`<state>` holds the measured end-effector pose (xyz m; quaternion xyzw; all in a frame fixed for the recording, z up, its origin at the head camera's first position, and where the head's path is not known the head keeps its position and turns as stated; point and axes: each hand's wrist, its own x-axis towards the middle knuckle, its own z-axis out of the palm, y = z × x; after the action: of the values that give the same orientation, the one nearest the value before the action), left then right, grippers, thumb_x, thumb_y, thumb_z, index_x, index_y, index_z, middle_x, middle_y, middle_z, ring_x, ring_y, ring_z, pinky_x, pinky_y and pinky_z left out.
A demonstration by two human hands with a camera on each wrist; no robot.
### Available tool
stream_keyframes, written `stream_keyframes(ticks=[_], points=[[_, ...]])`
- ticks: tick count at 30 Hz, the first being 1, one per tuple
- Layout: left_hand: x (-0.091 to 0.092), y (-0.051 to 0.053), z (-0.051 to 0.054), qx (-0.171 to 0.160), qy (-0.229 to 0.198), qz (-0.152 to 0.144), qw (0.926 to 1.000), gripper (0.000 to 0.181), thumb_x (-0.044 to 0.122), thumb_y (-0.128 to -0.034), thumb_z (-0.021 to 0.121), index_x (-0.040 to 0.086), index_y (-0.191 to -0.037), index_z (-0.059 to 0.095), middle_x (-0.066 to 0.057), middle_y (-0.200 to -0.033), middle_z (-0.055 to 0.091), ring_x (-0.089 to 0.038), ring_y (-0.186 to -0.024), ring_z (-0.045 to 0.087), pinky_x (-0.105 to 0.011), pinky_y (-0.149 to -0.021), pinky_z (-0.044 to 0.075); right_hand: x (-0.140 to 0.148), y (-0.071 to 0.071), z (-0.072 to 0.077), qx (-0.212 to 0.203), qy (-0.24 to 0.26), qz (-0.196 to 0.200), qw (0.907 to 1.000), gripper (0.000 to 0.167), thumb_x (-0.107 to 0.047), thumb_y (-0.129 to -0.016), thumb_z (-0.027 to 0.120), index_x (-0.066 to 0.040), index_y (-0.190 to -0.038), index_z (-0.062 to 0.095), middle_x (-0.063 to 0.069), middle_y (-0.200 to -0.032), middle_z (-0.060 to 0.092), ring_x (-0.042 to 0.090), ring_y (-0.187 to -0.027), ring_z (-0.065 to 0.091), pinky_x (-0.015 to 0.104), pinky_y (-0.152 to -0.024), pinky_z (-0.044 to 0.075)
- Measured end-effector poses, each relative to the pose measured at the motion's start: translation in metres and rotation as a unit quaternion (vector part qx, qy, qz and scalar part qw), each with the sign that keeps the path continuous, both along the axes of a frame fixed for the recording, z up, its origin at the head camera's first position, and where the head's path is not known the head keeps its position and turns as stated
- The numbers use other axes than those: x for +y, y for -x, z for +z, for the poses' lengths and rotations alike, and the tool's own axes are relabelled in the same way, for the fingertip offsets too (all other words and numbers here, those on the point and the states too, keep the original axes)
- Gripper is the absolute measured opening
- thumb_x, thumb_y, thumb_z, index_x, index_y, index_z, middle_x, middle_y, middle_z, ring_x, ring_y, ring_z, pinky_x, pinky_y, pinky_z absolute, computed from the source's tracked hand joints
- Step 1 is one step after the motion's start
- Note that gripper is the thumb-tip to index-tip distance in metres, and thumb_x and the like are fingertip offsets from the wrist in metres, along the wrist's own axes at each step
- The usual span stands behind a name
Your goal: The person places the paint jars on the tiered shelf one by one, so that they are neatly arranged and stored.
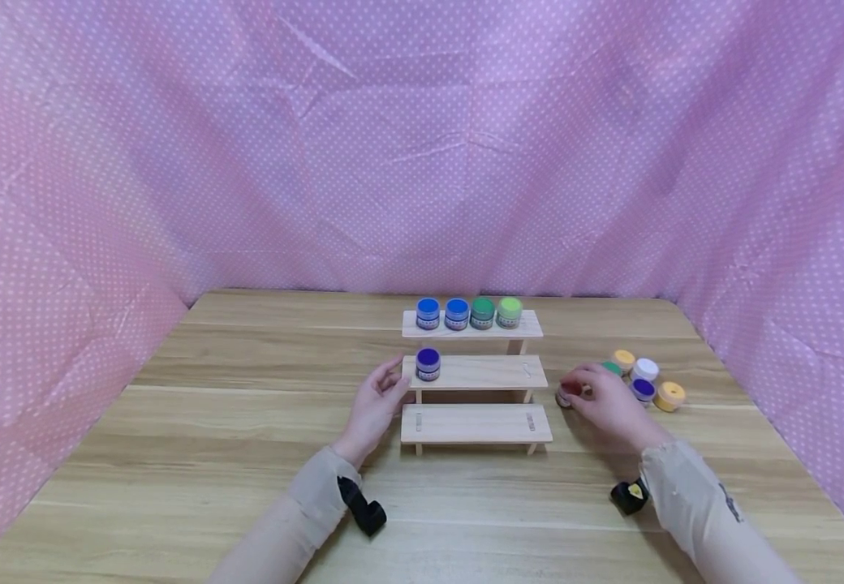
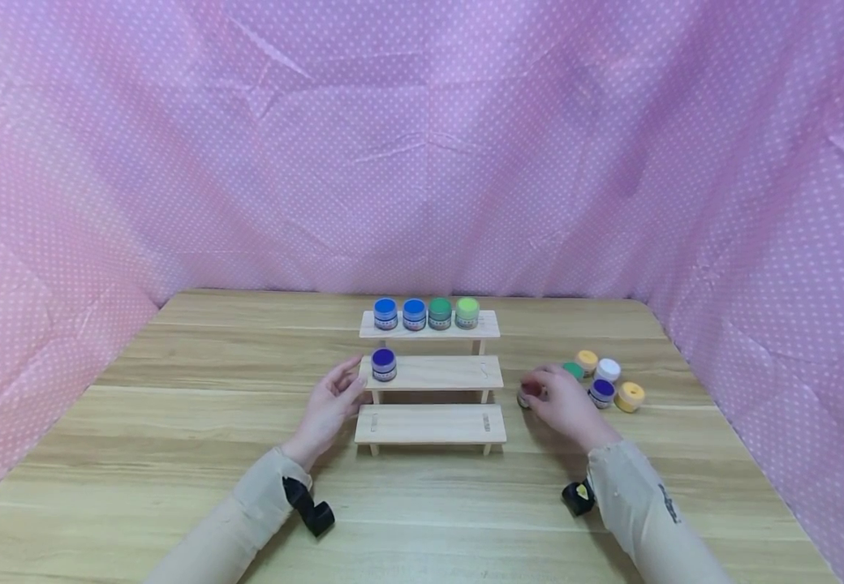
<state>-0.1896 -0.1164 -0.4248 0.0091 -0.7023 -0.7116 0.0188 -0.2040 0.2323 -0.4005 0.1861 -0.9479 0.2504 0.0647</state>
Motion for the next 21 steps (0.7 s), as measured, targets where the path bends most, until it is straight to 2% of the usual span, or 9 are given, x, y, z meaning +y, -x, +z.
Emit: stream_keyframes(ticks=[7, 12, 15, 21], points=[[-0.0001, 0.0002, 0.0012, -0.004, 0.001, 0.000, 1.0000, 0.047, 0.007, -0.0933, 0.057, 0.005, -0.138, 0.045, -0.010, -0.101, 0.062, -0.006, -0.078, 0.060, -0.019, -0.066, 0.050, -0.0008, 0.0002, 0.0002, -0.019, 0.016, -0.004, 0.9997, 0.019, -0.012, -0.086, 0.068, -0.004, -0.103, 0.069, 0.009, -0.103, 0.061, 0.025, -0.095, 0.060, 0.046, -0.083, 0.052], [0.0003, 0.0004, 0.0018, -0.004, 0.000, 0.001, 1.0000, 0.046, 0.007, -0.0933, 0.057, 0.005, -0.138, 0.046, -0.009, -0.101, 0.062, -0.007, -0.079, 0.059, -0.019, -0.065, 0.049, -0.0020, 0.0006, 0.0048, -0.041, 0.028, -0.018, 0.9986, 0.024, -0.013, -0.086, 0.067, -0.003, -0.108, 0.067, 0.011, -0.107, 0.060, 0.027, -0.098, 0.059, 0.046, -0.085, 0.052], [0.0002, 0.0002, 0.0015, -0.003, 0.000, 0.001, 1.0000, 0.046, 0.007, -0.0931, 0.057, 0.005, -0.138, 0.046, -0.009, -0.100, 0.062, -0.007, -0.080, 0.059, -0.018, -0.065, 0.049, -0.0028, 0.0015, 0.0064, -0.031, 0.035, -0.016, 0.9988, 0.025, -0.010, -0.084, 0.068, -0.001, -0.107, 0.068, 0.012, -0.106, 0.060, 0.027, -0.097, 0.059, 0.044, -0.083, 0.053], [0.0000, -0.0005, 0.0006, -0.003, 0.000, 0.000, 1.0000, 0.047, 0.007, -0.0934, 0.057, 0.003, -0.138, 0.045, -0.010, -0.101, 0.061, -0.006, -0.080, 0.060, -0.018, -0.066, 0.050, -0.0026, 0.0041, 0.0066, 0.021, 0.036, 0.007, 0.9991, 0.023, -0.004, -0.078, 0.071, 0.001, -0.101, 0.069, 0.013, -0.100, 0.062, 0.026, -0.092, 0.058, 0.039, -0.077, 0.055]])
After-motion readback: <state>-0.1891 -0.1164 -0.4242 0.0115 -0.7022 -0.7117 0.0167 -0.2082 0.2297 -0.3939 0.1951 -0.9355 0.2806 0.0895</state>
